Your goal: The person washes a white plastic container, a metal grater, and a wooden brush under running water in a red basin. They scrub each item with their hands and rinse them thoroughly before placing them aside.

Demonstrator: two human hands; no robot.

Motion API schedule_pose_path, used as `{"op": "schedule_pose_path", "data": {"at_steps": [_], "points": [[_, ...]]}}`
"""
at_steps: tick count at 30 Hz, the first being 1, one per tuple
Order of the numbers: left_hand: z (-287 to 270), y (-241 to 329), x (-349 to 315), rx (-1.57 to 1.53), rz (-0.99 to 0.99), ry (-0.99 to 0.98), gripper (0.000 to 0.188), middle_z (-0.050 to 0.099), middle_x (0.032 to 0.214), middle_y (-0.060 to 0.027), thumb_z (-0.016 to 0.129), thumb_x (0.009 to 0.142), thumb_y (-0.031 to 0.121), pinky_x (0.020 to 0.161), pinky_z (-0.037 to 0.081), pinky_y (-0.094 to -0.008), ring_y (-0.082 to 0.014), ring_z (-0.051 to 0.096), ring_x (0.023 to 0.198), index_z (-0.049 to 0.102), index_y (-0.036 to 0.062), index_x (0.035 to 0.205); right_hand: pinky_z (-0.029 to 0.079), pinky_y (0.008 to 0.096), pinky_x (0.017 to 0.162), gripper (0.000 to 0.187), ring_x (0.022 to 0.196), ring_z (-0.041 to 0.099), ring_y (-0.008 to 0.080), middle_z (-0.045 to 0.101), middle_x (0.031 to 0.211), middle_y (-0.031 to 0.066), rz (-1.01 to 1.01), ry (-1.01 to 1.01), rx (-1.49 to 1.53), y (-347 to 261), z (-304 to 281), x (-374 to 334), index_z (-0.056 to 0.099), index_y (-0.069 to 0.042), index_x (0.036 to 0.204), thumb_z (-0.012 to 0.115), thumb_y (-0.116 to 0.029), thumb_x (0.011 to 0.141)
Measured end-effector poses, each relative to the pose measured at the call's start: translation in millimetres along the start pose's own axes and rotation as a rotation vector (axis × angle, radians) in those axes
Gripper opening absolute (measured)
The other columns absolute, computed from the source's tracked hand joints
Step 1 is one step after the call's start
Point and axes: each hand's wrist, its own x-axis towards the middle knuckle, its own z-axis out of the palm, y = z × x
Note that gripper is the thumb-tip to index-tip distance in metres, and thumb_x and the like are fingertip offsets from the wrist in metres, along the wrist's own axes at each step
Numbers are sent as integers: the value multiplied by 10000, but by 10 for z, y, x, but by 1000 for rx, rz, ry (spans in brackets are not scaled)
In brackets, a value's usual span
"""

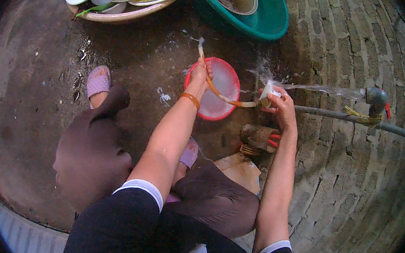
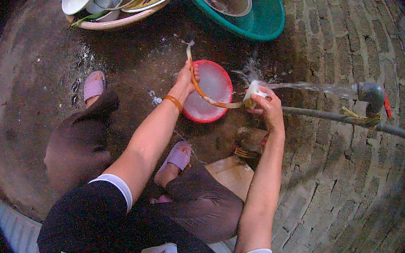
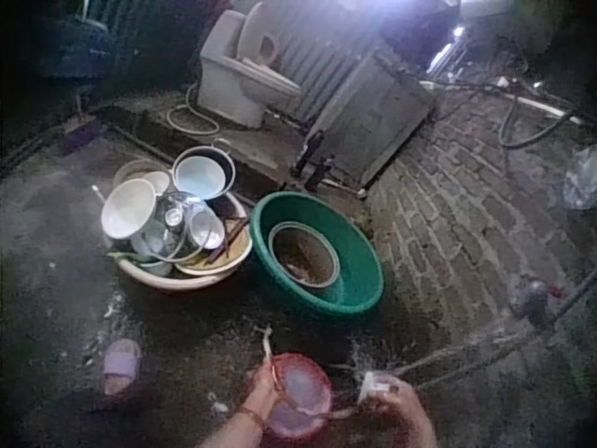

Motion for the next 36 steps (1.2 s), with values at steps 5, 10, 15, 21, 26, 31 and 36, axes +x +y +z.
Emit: {"op": "schedule_pose_path", "data": {"at_steps": [5, 10, 15, 21, 26, 31, 36], "points": [[51, 142, -6, 9, 67, -41, 281, 365, 568, 25, 352, 916, 294, 382, 273, -203, -72, 316, 438, 496, 65, 838, 497, 252, 550, 367, 754, 574, 163, 578, 989, 129, -23, 7, -21, -56, -45, -57, 460, -15, 1063, 604, -135, 748], [-104, 139, -19, 223, 50, -75, 252, 352, 575, 25, 371, 907, 284, 376, 264, -199, -65, 305, 459, 496, 67, 870, 499, 263, 562, 359, 756, 574, 165, 578, 989, 127, -23, 19, -65, -24, -59, -25, 471, -22, 1049, 610, -144, 741], [-11, 79, 14, 167, 165, -26, 239, 396, 580, 19, 377, 902, 252, 373, 302, -216, -67, 347, 439, 491, 54, 832, 510, 277, 579, 350, 784, 575, 167, 579, 990, 117, -26, 8, -83, -7, -82, -16, 481, -25, 1037, 612, -149, 736], [21, 80, 10, 188, 342, 49, 250, 449, 594, 1, 379, 892, 232, 359, 317, -228, -80, 394, 428, 498, 59, 757, 524, 315, 618, 376, 810, 578, 159, 583, 992, 99, 11, 24, -57, -42, -108, -58, 486, -29, 1045, 623, -173, 726], [-86, 61, 24, 318, 227, 81, 272, 383, 497, 31, 425, 854, 303, 327, 278, -229, -86, 340, 367, 448, 100, 674, 523, 318, 631, 383, 792, 580, 154, 585, 985, 90, -1, 16, -128, -25, -101, -26, 487, -36, 1055, 623, -168, 723], [-120, 94, 59, 292, 163, 32, 281, 395, 517, 29, 429, 862, 324, 345, 292, -224, -84, 361, 391, 491, 88, 723, 523, 316, 634, 393, 800, 569, 152, 584, 965, 84, -1, 7, -98, -32, -110, -19, 485, -34, 1060, 627, -161, 715], [-46, 107, 18, 113, 160, -153, 220, 528, 706, 5, 477, 868, 272, 508, 405, -229, -93, 483, 589, 547, 70, 920, 522, 300, 616, 377, 794, 562, 154, 575, 982, 95, -2, 67, -129, -44, -92, -43, 486, -22, 1049, 616, -147, 719]]}}
